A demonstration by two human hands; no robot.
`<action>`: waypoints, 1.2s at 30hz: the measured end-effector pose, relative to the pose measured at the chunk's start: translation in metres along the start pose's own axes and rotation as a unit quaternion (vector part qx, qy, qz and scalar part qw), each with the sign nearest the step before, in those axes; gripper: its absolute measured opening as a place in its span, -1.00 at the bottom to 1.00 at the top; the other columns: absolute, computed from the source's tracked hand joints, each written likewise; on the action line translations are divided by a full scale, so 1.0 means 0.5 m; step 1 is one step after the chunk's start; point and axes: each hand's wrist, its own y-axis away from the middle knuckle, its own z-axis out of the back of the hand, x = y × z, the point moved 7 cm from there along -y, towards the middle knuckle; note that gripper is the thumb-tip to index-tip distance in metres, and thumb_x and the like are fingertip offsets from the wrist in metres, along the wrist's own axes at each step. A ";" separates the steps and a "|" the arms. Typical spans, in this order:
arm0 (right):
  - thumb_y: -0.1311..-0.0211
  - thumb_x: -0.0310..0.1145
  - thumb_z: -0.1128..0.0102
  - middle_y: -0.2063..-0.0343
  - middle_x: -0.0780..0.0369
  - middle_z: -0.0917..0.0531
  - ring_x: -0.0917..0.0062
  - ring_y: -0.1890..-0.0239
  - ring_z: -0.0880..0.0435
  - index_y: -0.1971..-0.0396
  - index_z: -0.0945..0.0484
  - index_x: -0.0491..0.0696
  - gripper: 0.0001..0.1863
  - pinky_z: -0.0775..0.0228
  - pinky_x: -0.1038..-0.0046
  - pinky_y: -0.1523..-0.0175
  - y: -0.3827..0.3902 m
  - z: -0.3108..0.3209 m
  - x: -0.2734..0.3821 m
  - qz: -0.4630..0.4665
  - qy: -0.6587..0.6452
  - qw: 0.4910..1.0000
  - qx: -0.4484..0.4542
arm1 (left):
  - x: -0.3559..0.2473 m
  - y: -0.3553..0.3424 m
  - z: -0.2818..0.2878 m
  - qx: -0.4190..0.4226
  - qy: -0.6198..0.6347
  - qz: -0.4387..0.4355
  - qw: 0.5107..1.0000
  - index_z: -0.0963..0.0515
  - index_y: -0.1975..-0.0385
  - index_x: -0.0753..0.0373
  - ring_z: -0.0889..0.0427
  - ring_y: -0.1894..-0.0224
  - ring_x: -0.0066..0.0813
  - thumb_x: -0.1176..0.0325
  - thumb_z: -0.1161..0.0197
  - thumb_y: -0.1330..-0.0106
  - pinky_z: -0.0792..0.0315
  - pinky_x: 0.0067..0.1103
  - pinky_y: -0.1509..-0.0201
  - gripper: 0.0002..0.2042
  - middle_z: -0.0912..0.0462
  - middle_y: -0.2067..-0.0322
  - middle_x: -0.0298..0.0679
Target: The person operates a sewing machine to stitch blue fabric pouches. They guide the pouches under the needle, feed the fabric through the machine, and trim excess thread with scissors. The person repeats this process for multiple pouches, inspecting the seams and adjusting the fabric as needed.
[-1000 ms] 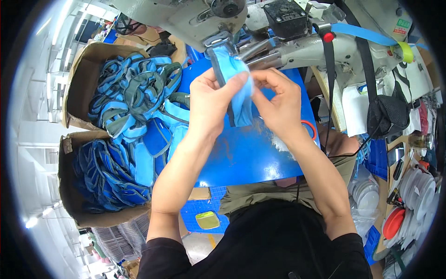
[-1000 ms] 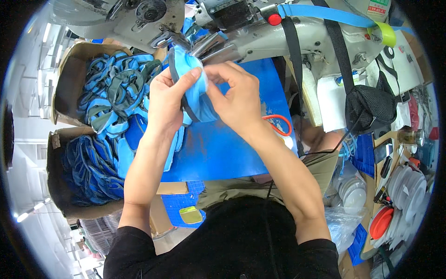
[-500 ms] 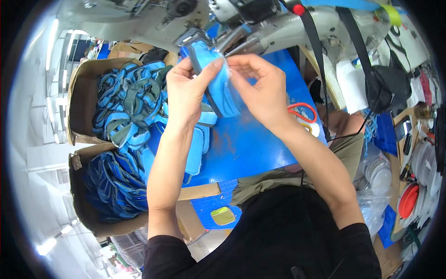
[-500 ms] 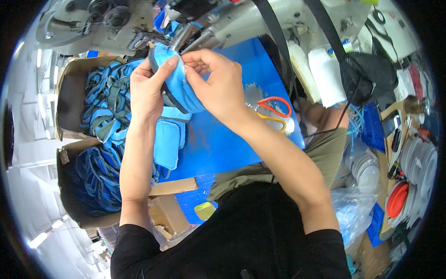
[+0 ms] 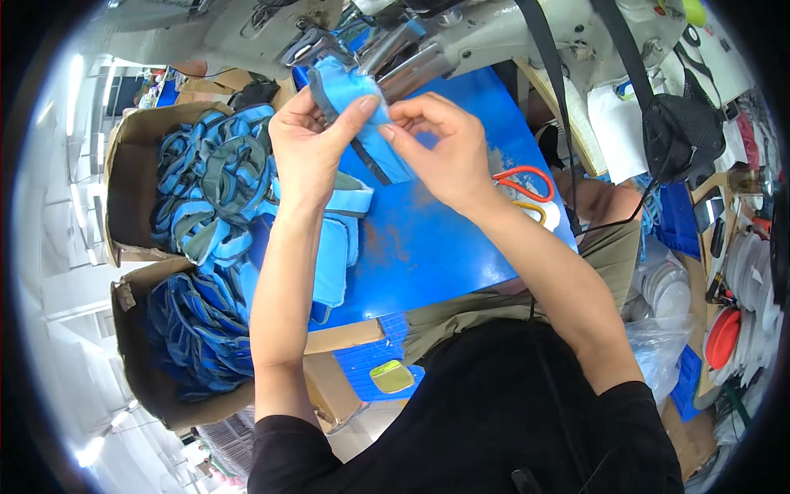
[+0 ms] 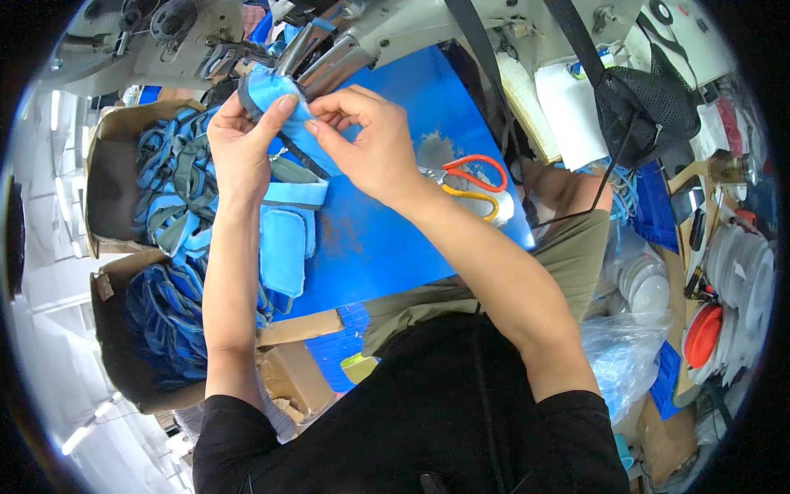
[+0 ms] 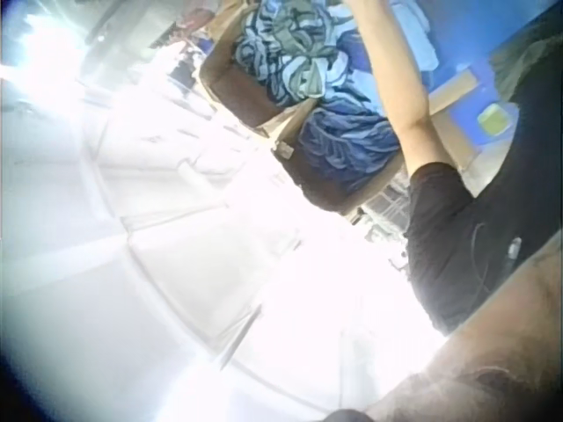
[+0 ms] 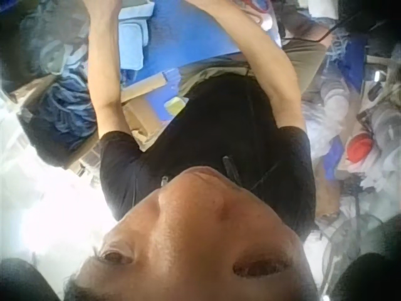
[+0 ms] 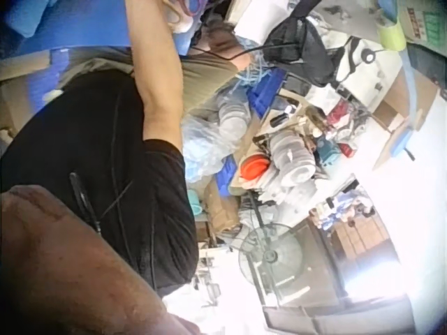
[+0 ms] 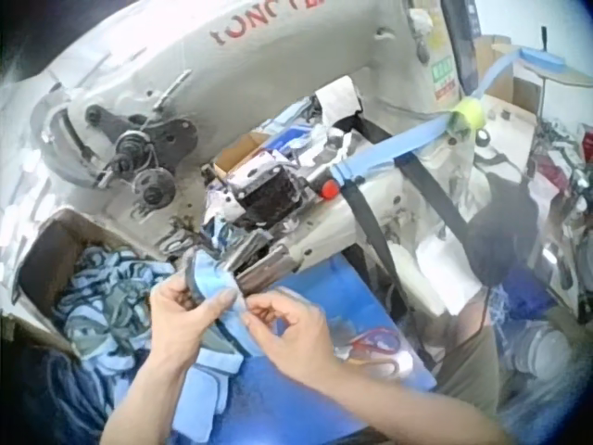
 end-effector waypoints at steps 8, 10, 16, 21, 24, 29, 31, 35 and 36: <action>-0.11 -0.53 -0.49 0.33 0.24 -0.71 0.59 0.28 -0.68 0.24 -0.67 -0.15 -0.78 -0.52 0.53 0.15 0.001 -0.019 -0.003 -0.027 -0.019 0.999 -0.013 | 0.000 0.013 -0.007 -0.022 0.064 0.031 0.997 -0.62 0.10 0.36 -0.74 0.27 -0.57 0.52 -0.52 -0.18 -0.61 -0.63 0.12 -0.70 -0.78 0.26 -0.22; -0.12 -0.53 -0.49 0.33 0.25 -0.70 0.62 0.26 -0.67 0.23 -0.66 -0.15 -0.78 -0.52 0.54 0.13 0.002 -0.017 -0.018 -0.051 -0.005 0.999 -0.003 | 0.011 0.010 -0.009 -0.013 0.071 0.048 0.996 -0.60 0.06 0.36 -0.74 0.26 -0.57 0.52 -0.51 -0.18 -0.61 -0.62 0.11 -0.66 -0.78 0.26 -0.21; -0.20 -0.56 -0.45 0.34 0.29 -0.70 0.65 0.28 -0.66 0.20 -0.65 -0.19 -0.80 -0.52 0.56 0.11 0.005 -0.016 -0.029 -0.066 -0.045 0.997 0.000 | 0.011 0.009 -0.018 -0.013 0.091 0.070 0.993 -0.61 0.10 0.29 -0.73 0.25 -0.59 0.49 -0.53 -0.19 -0.58 -0.60 0.06 -0.69 -0.77 0.25 -0.27; -0.26 -0.55 -0.41 0.28 0.26 -0.74 0.69 0.27 -0.68 0.16 -0.63 -0.21 -0.81 -0.53 0.62 0.12 0.003 -0.017 -0.004 -0.153 -0.120 0.980 0.031 | 0.005 -0.005 -0.018 -0.006 0.146 0.103 0.984 -0.60 0.10 0.28 -0.73 0.27 -0.60 0.47 -0.52 -0.20 -0.58 -0.62 0.10 -0.70 -0.77 0.26 -0.29; -0.29 -0.56 -0.38 0.28 0.25 -0.75 0.71 0.27 -0.69 0.13 -0.63 -0.23 -0.81 -0.55 0.64 0.15 -0.007 -0.020 0.008 -0.189 -0.165 0.967 0.042 | 0.007 -0.010 -0.018 -0.013 0.163 0.126 0.978 -0.60 0.07 0.27 -0.72 0.30 -0.63 0.47 -0.51 -0.21 -0.59 -0.63 0.15 -0.69 -0.77 0.27 -0.30; -0.30 -0.56 -0.38 0.29 0.25 -0.76 0.71 0.27 -0.70 0.05 -0.64 -0.23 -0.75 -0.56 0.65 0.15 -0.020 -0.019 0.025 -0.193 -0.151 0.968 0.046 | 0.009 -0.006 -0.012 -0.030 0.170 0.144 0.974 -0.57 0.03 0.27 -0.73 0.28 -0.62 0.45 -0.49 -0.23 -0.60 -0.64 0.17 -0.66 -0.77 0.26 -0.29; -0.29 -0.55 -0.39 0.28 0.25 -0.76 0.71 0.27 -0.71 0.04 -0.65 -0.23 -0.73 -0.57 0.65 0.14 -0.021 -0.019 0.033 -0.189 -0.151 0.969 0.042 | 0.017 0.000 -0.009 -0.030 0.186 0.155 0.970 -0.57 0.04 0.31 -0.74 0.23 -0.56 0.44 -0.49 -0.23 -0.60 -0.60 0.13 -0.66 -0.77 0.21 -0.24; -0.29 -0.53 -0.40 0.28 0.24 -0.77 0.70 0.27 -0.71 0.06 -0.66 -0.22 -0.75 -0.56 0.64 0.15 -0.022 -0.026 0.031 -0.198 -0.142 0.969 0.045 | 0.022 0.007 -0.005 -0.003 0.239 0.173 0.955 -0.56 0.03 0.28 -0.74 0.22 -0.55 0.38 -0.39 -0.33 -0.63 -0.58 0.13 -0.73 -0.75 0.21 -0.26; -0.29 -0.52 -0.40 0.28 0.24 -0.77 0.70 0.28 -0.71 0.06 -0.67 -0.22 -0.76 -0.56 0.64 0.15 -0.024 -0.027 0.025 -0.201 -0.148 0.967 0.052 | 0.022 0.001 -0.003 0.000 0.248 0.174 0.953 -0.56 0.03 0.28 -0.74 0.24 -0.56 0.39 -0.36 -0.35 -0.65 -0.58 0.16 -0.74 -0.75 0.22 -0.27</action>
